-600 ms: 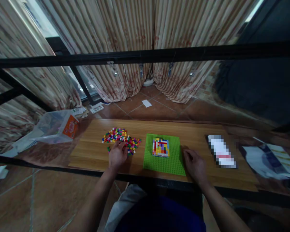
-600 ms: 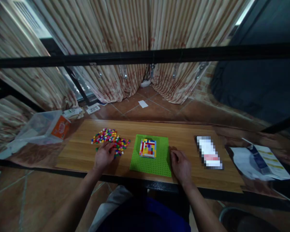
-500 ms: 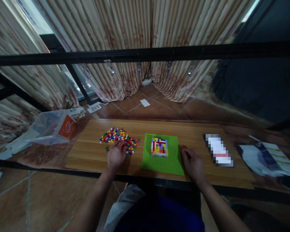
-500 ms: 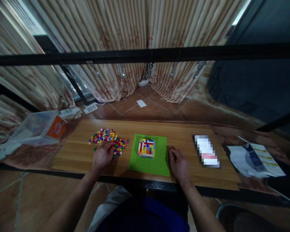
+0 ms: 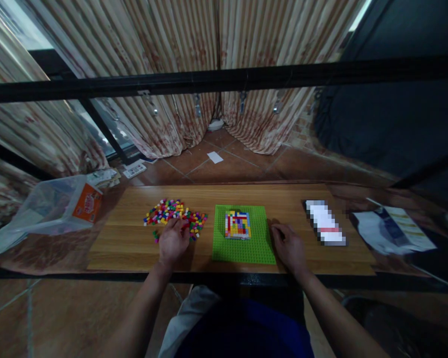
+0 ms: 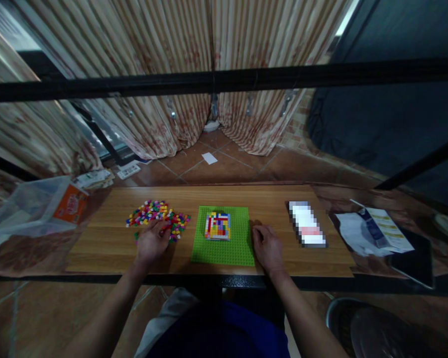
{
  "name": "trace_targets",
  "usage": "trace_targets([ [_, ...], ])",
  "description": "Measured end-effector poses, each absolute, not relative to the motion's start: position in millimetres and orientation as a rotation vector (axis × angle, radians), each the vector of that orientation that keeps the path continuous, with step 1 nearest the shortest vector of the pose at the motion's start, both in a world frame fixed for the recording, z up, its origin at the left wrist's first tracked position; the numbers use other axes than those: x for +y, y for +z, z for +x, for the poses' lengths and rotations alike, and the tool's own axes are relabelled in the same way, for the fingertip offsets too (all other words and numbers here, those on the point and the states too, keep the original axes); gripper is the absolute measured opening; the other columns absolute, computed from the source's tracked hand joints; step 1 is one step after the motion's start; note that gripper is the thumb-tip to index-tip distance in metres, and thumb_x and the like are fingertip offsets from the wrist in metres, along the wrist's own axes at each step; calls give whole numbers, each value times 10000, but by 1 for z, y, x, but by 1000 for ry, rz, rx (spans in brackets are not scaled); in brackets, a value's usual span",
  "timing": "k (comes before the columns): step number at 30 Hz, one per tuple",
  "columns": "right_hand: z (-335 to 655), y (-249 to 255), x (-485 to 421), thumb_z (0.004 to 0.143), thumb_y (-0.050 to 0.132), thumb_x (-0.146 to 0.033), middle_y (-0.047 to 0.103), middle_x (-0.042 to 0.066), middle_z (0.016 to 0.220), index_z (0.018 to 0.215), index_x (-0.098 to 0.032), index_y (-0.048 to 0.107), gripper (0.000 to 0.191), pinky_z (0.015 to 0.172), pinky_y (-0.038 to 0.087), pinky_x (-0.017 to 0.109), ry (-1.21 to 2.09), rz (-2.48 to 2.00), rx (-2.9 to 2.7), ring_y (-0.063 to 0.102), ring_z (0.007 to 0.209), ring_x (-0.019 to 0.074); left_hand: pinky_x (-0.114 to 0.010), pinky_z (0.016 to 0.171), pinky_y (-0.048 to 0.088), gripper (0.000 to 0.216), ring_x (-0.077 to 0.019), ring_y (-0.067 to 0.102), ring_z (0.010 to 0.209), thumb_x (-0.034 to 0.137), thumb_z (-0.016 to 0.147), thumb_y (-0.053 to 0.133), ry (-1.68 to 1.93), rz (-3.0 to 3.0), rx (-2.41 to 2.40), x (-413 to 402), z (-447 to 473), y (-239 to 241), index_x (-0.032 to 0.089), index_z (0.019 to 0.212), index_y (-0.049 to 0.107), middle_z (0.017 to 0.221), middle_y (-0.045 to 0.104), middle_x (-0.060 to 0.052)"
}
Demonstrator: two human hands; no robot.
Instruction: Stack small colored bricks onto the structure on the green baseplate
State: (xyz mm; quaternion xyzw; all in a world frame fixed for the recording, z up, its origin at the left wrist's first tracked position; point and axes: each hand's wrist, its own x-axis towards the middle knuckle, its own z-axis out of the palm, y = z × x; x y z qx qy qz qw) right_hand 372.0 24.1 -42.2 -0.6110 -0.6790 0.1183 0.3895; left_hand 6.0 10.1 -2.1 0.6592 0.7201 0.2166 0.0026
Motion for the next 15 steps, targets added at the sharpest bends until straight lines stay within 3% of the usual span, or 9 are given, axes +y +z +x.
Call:
trace_targets([
  [15, 372, -44, 24, 967, 422, -462, 685, 113, 923, 917, -188, 687, 384, 731, 507, 362, 287, -1562, -1731, 638, 801, 229, -377, 1047, 466, 235, -249, 597, 1150, 181, 858, 501, 490, 2083, 2216, 17, 5, 0, 182, 971, 707, 1120, 676, -112],
])
